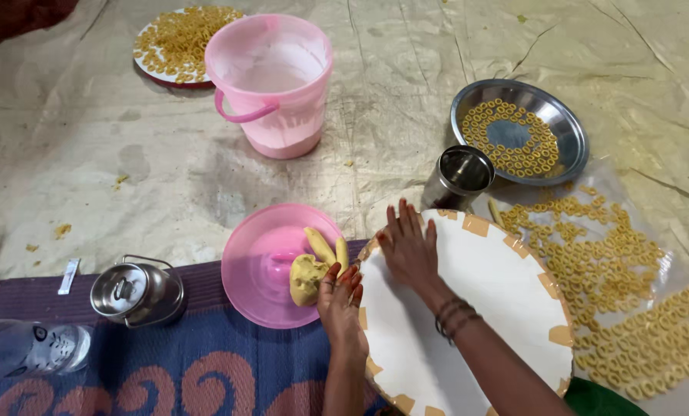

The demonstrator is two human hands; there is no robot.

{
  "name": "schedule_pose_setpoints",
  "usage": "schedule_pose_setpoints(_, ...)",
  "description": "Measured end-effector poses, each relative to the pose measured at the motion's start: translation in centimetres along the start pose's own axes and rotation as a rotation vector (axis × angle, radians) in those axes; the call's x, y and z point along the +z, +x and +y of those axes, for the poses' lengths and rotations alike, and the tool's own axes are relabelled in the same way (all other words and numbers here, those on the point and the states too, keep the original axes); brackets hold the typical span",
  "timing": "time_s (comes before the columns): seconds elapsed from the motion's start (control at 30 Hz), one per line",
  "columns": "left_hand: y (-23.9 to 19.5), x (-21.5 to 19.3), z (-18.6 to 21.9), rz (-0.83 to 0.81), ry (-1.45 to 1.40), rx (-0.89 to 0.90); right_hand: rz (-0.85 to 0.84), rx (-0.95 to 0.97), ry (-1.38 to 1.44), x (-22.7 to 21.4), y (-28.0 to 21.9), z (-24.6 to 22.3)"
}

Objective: The person rolls small pieces of dough into thin strips on a flat board, then joins the ends to form small rings. The rings are placed on a nearby plastic sheet and in a metal bowl.

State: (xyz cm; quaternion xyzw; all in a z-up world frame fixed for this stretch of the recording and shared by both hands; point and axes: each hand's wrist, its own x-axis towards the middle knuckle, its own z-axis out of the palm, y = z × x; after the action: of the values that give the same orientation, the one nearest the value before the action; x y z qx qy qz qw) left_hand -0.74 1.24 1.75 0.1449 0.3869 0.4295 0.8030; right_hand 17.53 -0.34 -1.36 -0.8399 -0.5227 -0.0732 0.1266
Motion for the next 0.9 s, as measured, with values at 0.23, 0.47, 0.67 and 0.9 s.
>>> schedule_pose_setpoints(0.23,-0.1,0.0,-0.1,-0.018,-0.001,0.008,-0.102,-0.220,0.124,-6.8,-14.6,-5.2)
schedule_pose_setpoints(0.47,0.1,-0.6,-0.5,-0.050,-0.050,0.054,-0.173,0.024,0.377,-7.4,-7.4,-4.1)
schedule_pose_setpoints(0.67,0.2,-0.6,0.0,-0.022,-0.050,0.048,-0.055,-0.194,-0.082,-4.3,-8.0,-6.1)
schedule_pose_setpoints(0.9,-0.5,0.0,1.1,-0.016,-0.055,0.044,-0.297,-0.199,0.128,-7.3,-22.3,-6.6)
